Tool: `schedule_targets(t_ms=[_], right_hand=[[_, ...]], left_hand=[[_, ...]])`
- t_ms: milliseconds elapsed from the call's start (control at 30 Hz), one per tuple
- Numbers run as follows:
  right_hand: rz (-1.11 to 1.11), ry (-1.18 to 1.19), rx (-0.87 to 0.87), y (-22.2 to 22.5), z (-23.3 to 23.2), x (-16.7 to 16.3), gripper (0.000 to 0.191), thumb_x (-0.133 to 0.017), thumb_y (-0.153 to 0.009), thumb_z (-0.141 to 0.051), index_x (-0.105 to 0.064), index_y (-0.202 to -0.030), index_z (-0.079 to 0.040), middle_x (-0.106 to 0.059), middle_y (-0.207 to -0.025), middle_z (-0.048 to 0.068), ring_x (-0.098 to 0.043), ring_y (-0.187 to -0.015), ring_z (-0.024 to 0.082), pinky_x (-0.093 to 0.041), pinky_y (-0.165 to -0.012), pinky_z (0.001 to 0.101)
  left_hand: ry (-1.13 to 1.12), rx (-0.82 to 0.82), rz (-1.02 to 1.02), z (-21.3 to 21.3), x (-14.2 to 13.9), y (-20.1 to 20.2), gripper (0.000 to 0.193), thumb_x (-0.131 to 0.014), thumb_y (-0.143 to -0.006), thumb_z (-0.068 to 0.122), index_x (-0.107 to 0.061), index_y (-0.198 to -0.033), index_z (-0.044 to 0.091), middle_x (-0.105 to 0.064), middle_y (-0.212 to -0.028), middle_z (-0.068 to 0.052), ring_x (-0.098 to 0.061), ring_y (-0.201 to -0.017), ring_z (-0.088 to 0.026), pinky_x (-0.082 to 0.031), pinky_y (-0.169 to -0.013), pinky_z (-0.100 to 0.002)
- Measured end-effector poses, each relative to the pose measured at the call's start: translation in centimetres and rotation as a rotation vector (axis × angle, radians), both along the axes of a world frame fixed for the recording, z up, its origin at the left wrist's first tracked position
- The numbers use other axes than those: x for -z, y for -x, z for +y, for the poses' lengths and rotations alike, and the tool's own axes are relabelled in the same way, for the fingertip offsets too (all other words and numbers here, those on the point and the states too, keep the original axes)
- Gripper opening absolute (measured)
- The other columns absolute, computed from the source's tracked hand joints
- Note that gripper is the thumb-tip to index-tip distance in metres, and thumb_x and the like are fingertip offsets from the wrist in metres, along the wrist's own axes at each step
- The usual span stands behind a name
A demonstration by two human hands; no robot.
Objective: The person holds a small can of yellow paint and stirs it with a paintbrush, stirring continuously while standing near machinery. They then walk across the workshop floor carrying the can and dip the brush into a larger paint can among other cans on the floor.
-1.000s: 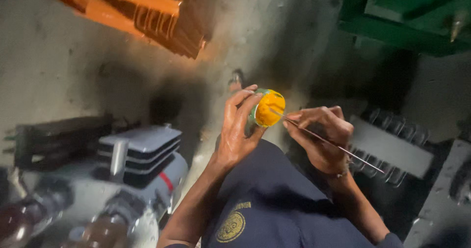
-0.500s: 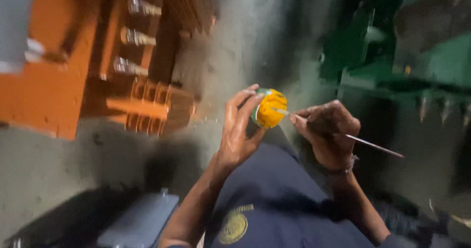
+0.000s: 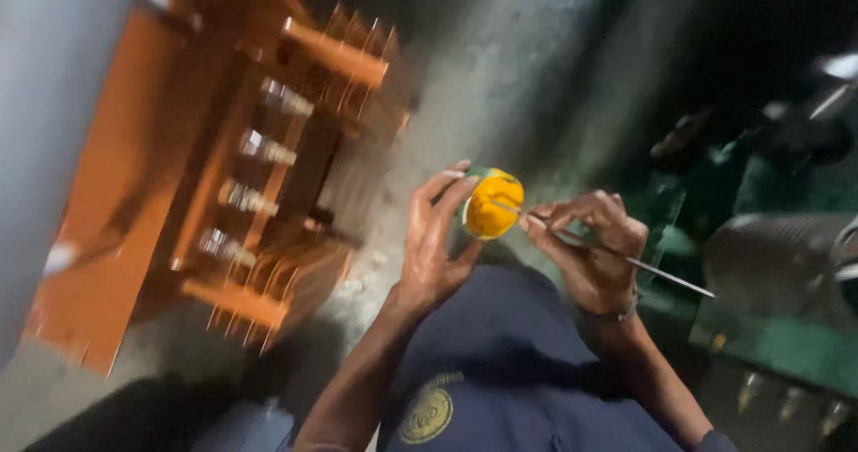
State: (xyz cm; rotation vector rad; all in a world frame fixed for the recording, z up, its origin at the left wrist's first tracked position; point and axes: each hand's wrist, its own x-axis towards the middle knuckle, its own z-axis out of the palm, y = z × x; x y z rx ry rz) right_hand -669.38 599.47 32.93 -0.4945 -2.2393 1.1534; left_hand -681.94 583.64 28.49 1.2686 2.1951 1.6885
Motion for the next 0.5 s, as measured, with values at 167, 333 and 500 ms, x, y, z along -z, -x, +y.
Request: schedule_targets(t_ms=[167,333,500], right_hand=[[0.157,0.573,-0.077,4.7,11.9,-0.2,0.026,-0.079,-0.087,0.009,-0.057,-0.092,-0.004,-0.076,-0.099,0.014,-0.073,-0.09,0.016,-0.06,-0.08,0.0275],[0.199,0.834,-0.162,11.8,20.8,2.1,0.023,-0.075,-0.088,0.012,-0.059,-0.095,-0.004,-0.075,-0.099,0.015,-0.073,-0.092,0.018,-0.059,-0.084,0.0282],[0.179,0.891,-0.164,20.7,28.0,4.9,0.019,-0.074,-0.091,0.007,-0.061,-0.101,-0.004,-0.073,-0.099,0.011,-0.071,-0.095,0.016,-0.055,-0.088,0.0272]], left_hand=[[-0.042,-0.086,-0.028,9.2,-1.2,5.1,0.081,-0.086,-0.071,-0.008,-0.052,-0.142,0.01,-0.047,-0.146,-0.015,-0.052,-0.142,-0.037,-0.046,-0.119,-0.045],[-0.023,-0.155,-0.083,16.3,-0.6,11.5,0.081,-0.082,-0.07,-0.011,-0.052,-0.143,0.012,-0.048,-0.147,-0.015,-0.051,-0.144,-0.037,-0.046,-0.12,-0.045],[-0.074,-0.161,-0.136,23.2,1.1,19.8,0.076,-0.083,-0.077,-0.008,-0.052,-0.144,0.012,-0.046,-0.148,-0.015,-0.049,-0.146,-0.035,-0.044,-0.123,-0.046]])
